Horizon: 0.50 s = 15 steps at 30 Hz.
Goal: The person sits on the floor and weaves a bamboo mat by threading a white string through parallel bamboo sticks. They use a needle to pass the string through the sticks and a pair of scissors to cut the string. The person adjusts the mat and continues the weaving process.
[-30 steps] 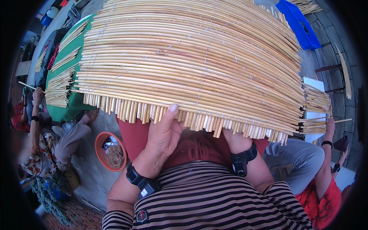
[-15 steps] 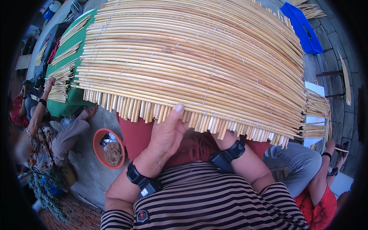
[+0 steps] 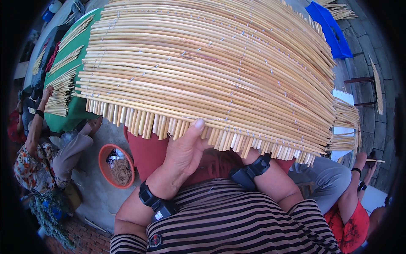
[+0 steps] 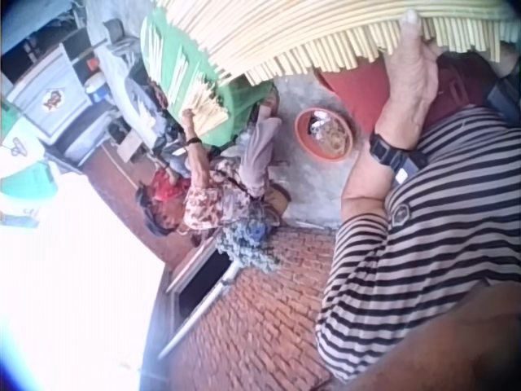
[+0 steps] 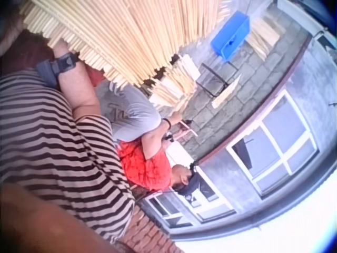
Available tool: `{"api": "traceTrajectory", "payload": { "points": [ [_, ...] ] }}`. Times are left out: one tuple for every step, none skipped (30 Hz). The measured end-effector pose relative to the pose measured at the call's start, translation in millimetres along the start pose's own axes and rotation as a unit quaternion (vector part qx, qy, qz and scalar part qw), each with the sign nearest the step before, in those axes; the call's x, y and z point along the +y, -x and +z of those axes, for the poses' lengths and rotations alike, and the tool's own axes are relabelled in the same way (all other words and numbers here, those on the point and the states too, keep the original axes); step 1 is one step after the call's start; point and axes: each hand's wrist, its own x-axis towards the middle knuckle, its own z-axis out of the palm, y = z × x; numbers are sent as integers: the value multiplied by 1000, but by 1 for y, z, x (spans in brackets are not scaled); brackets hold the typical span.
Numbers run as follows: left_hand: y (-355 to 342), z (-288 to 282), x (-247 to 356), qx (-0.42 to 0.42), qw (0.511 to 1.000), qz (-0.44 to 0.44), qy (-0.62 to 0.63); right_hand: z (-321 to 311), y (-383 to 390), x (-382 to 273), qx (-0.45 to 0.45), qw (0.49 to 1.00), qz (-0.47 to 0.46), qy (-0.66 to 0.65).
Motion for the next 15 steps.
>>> {"api": "traceTrajectory", "payload": {
  "points": [
    [0, 0, 1, -5, 1000, 2, 1, 0, 0, -1, 1, 1000, 1, -2],
    [-1, -1, 0, -8, 1000, 1, 3, 0, 1, -1, 0, 1000, 4, -6],
    [0, -2, -1, -11, 1000, 0, 5, 1, 1, -1, -1, 1000, 5, -6],
    [-1, -2, -1, -7, 1000, -3, 2, 1, -1, -1, 1, 1000, 5, -8],
    [-1, -2, -1, -4, 1000, -6, 0, 1, -1, -1, 4, 1000, 4, -10],
    [-1, -2, -1, -1, 1000, -8, -2, 3, -1, -2, 4, 1000, 5, -15],
    [-1, -2, -1, -1, 1000, -5, -1, 3, -1, -2, 4, 1000, 4, -17],
    [-1, -1, -1, -2, 1000, -1, -1, 3, -2, -2, 4, 1000, 3, -18],
    [-1, -1, -1, -1, 1000, 3, 0, 5, -3, -2, 3, 1000, 1, -21],
    [-1, -1, -1, -3, 1000, 2, -1, 5, -3, -2, 5, 1000, 1, -22],
    [-1, -1, -1, -5, 1000, 0, -2, 6, -5, -2, 6, 1000, 1, -23],
    [0, -2, -1, -6, 1000, -1, -3, 7, -4, -1, 8, 1000, 3, -25],
    [0, 0, -1, -1, 1000, 3, -2, 8, -4, -2, 8, 1000, 2, -27],
    [0, 1, -1, 4, 1000, 8, -1, 8, -3, -1, 7, 1000, 2, -28],
    [0, 2, -1, 9, 1000, 12, 0, 8, -3, -1, 7, 1000, 1, -30]
  ]
}}
